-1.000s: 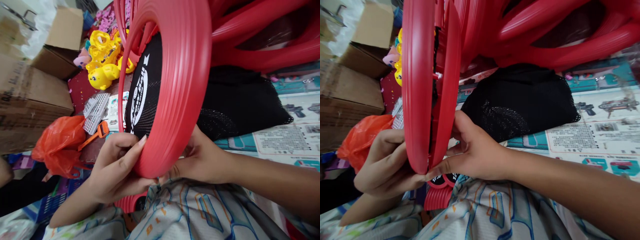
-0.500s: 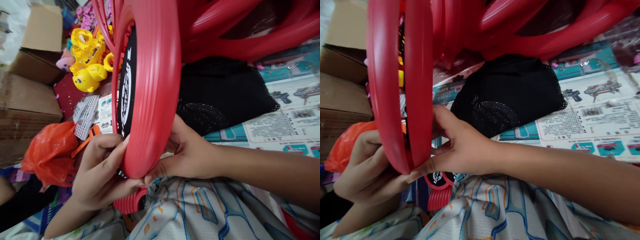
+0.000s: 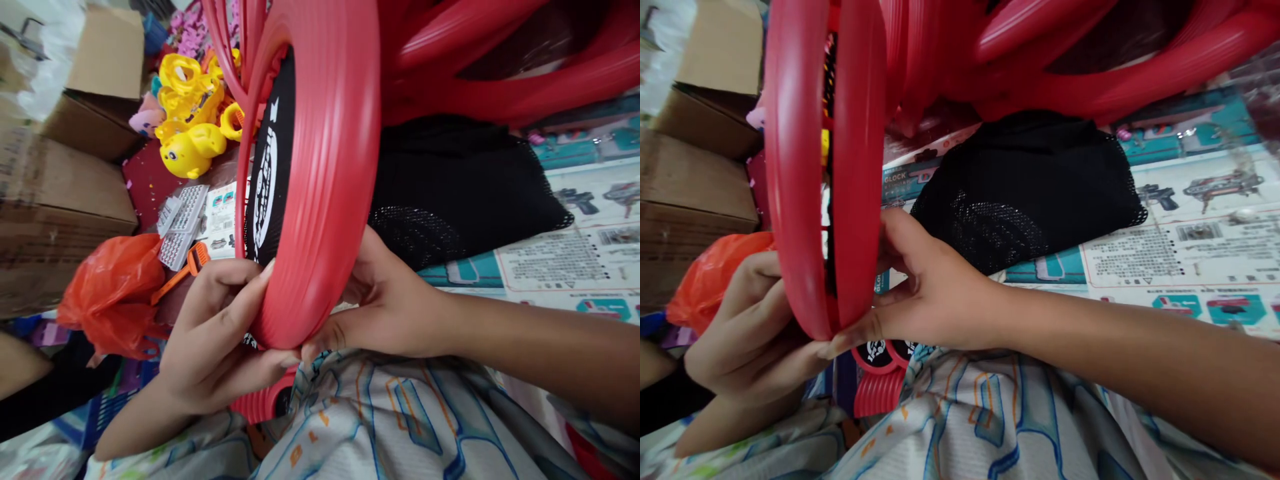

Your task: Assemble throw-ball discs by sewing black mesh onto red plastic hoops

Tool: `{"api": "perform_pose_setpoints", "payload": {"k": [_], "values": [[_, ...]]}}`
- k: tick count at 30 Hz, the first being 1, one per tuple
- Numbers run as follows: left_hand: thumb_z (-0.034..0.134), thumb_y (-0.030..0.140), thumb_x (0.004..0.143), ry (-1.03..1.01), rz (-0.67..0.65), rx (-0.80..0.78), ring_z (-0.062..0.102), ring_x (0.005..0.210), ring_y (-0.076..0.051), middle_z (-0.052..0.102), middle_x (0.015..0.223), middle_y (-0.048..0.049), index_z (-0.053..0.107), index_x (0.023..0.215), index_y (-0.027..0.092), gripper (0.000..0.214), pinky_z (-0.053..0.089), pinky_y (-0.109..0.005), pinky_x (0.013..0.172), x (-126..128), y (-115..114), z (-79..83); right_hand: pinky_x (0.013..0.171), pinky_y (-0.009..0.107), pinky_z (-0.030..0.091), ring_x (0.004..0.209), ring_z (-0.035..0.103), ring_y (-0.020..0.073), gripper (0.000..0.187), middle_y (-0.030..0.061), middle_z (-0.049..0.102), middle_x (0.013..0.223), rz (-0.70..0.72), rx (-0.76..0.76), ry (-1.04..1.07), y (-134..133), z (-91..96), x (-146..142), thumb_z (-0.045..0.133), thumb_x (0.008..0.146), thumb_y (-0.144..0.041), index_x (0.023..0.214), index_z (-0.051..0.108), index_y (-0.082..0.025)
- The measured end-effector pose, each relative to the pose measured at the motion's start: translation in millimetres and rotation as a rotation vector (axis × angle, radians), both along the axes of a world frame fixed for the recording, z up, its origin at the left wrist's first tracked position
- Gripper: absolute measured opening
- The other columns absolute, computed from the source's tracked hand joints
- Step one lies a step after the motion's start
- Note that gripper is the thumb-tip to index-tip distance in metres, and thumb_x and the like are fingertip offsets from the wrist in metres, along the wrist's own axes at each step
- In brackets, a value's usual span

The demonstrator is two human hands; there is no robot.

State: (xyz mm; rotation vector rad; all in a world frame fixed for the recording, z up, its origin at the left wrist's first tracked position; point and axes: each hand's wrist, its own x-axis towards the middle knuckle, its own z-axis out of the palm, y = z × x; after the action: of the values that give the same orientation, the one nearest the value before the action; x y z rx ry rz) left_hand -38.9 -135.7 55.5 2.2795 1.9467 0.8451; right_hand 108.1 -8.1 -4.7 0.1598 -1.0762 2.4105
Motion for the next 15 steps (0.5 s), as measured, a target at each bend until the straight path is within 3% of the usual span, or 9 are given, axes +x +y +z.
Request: {"api": "perform_pose_setpoints", "payload": {"k": [3,8,15], "values": [[0.067,0.036,0.088,-0.028,-0.069,0.005,0.052,0.094,-0.019,0.053,0.099,-0.0087,0.049,0.143,0.017,0.062,0.047,-0.03,0.079,2,2,1.7,0.069,0.017,0.059,0.089,0.062,0.0068,0.059,-0.0024,0.057,0.116,0.005,-0.044,-0.003,1,2.3,2,0.083,0.067,-0.012,0.109,0.045,-0.026],[0.059,0.035,0.093,0.023,-0.057,-0.083,0.049,0.101,-0.019,0.048,0.106,-0.0107,0.038,0.149,0.012,0.064,0.048,-0.03,0.084,10,3,6.8,0.067,0.018,0.059,0.1,0.064,0.0106,0.057,-0.004,0.058,0.113,0.033,-0.057,-0.031,3,6.8,4,0.083,0.067,-0.012,0.107,0.044,-0.028],[0.047,0.031,0.097,0.13,0.093,-0.074,0.048,0.109,-0.026,0.046,0.116,-0.0145,0.021,0.155,0.015,0.066,0.048,-0.039,0.093,26,-2,-2.3,0.07,0.021,0.061,0.093,0.067,0.0111,0.068,-0.0062,0.063,0.1,0.011,-0.081,-0.159,7,10.6,6,0.084,0.058,-0.004,0.108,0.047,-0.031]]}}
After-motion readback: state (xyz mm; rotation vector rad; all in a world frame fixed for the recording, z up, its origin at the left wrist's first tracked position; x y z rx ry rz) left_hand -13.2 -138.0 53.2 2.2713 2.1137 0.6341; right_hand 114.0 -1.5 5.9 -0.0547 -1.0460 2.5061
